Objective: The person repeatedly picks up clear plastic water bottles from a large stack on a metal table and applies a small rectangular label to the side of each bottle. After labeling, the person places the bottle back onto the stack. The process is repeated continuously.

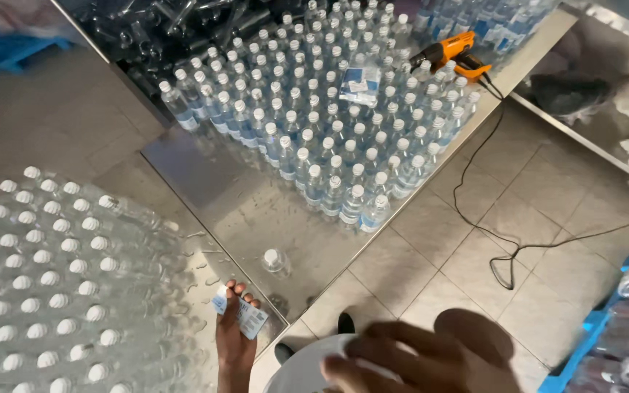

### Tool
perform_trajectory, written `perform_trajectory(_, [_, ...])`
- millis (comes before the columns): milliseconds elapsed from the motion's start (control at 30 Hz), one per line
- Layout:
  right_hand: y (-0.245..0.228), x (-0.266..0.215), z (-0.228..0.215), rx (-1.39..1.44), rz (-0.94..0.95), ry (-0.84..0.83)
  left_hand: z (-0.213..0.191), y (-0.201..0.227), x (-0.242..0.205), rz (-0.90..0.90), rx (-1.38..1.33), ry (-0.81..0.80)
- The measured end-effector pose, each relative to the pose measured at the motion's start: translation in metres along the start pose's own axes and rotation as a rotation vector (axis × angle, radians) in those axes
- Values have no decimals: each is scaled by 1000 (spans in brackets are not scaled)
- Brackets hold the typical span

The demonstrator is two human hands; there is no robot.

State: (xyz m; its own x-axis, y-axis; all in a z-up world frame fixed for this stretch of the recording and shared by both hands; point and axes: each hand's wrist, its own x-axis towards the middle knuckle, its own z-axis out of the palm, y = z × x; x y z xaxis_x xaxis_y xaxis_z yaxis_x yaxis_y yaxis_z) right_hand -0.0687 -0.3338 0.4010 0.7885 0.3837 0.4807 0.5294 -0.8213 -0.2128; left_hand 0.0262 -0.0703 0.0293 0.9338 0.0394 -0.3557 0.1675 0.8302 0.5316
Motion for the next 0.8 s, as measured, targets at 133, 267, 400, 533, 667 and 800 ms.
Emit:
perform_trajectory(133, [-4,-93,62,91,434,103,22,-5,-6,32,40,2])
perform_trajectory(267, [24,-122,86,-279,-86,-66,35,-17,3,88,33,-33])
perform_trajectory(400, [29,-141,101,-347,-148,-171,54,-31,-8,44,59,-5])
perform_trajectory(533, [58,-114,111,-206,-247,-189,71,-33,-11,55,53,43])
perform_trajectory(667, [77,-78,118,-81,-312,-234,69,-38,-4,50,156,60])
perform_trajectory(800, [86,-34,135,35,-371,-257,80,-34,-2,73,83,35])
